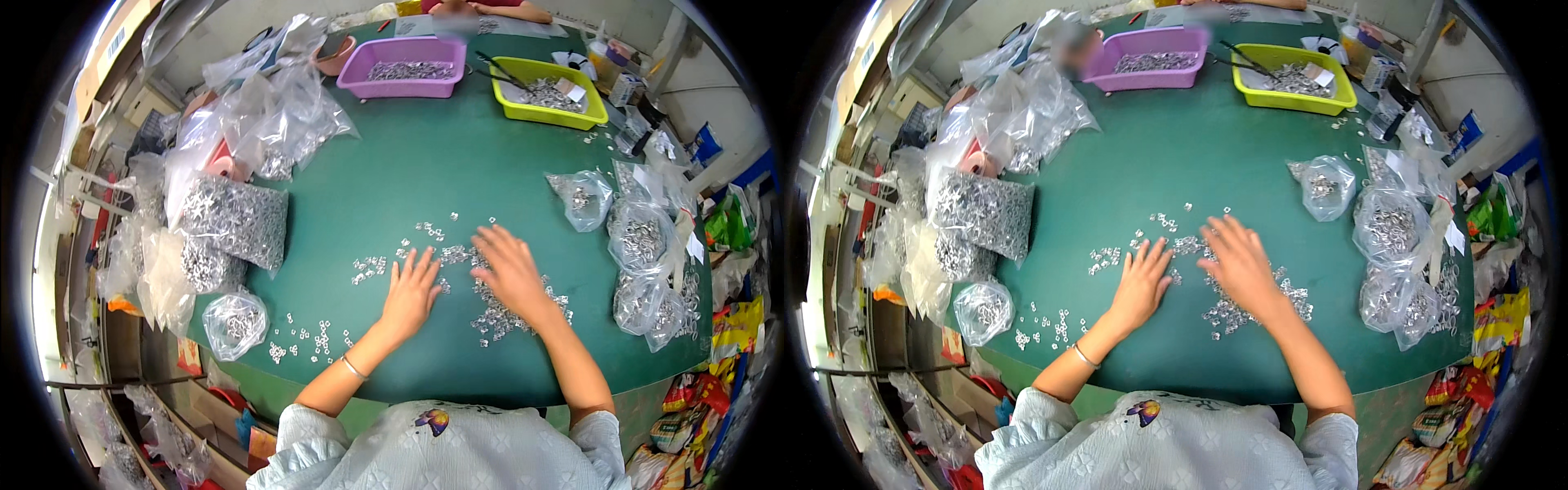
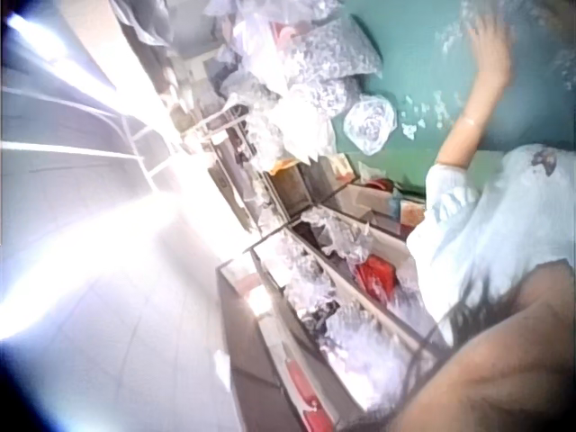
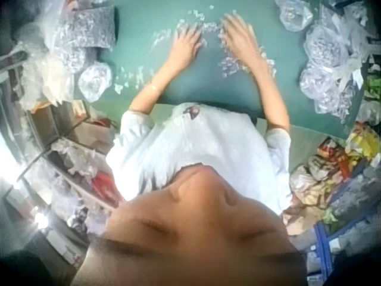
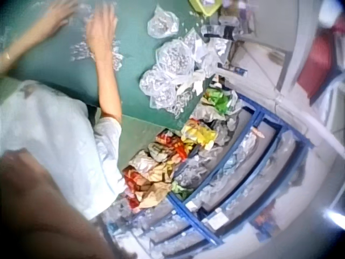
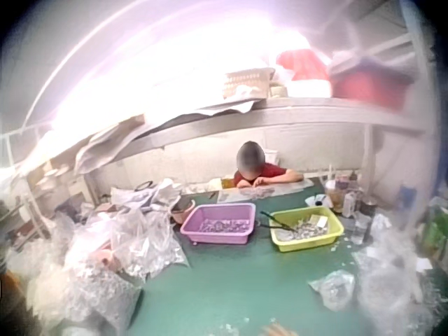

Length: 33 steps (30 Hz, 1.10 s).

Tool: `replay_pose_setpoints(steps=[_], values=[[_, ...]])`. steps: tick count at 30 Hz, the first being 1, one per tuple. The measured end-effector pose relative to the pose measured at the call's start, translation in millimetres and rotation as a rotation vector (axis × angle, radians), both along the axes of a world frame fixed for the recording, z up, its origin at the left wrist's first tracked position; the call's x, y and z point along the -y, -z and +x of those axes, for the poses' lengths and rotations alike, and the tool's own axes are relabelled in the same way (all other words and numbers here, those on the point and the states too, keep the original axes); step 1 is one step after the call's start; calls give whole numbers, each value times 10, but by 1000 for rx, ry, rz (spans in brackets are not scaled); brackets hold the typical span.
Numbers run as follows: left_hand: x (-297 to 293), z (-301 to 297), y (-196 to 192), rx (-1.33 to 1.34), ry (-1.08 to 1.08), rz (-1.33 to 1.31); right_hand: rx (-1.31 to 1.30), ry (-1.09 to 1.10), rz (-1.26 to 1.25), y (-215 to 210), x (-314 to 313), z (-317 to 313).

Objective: The person sorts and counts small flower-shaped and circular metal components on a green work surface by hand, then places them into plastic bags and seals them.

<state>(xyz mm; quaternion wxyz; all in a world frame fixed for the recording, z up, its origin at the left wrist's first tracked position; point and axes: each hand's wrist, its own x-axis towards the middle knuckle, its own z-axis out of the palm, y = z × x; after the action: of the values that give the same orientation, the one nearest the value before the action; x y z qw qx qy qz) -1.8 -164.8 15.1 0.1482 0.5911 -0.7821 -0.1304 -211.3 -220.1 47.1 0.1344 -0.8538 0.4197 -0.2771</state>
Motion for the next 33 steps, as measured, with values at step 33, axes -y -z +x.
replay_pose_setpoints(steps=[33], values=[[-776, 25, -24, -550, 41, 97, 194, -81, 198, 298, 160, 788]])
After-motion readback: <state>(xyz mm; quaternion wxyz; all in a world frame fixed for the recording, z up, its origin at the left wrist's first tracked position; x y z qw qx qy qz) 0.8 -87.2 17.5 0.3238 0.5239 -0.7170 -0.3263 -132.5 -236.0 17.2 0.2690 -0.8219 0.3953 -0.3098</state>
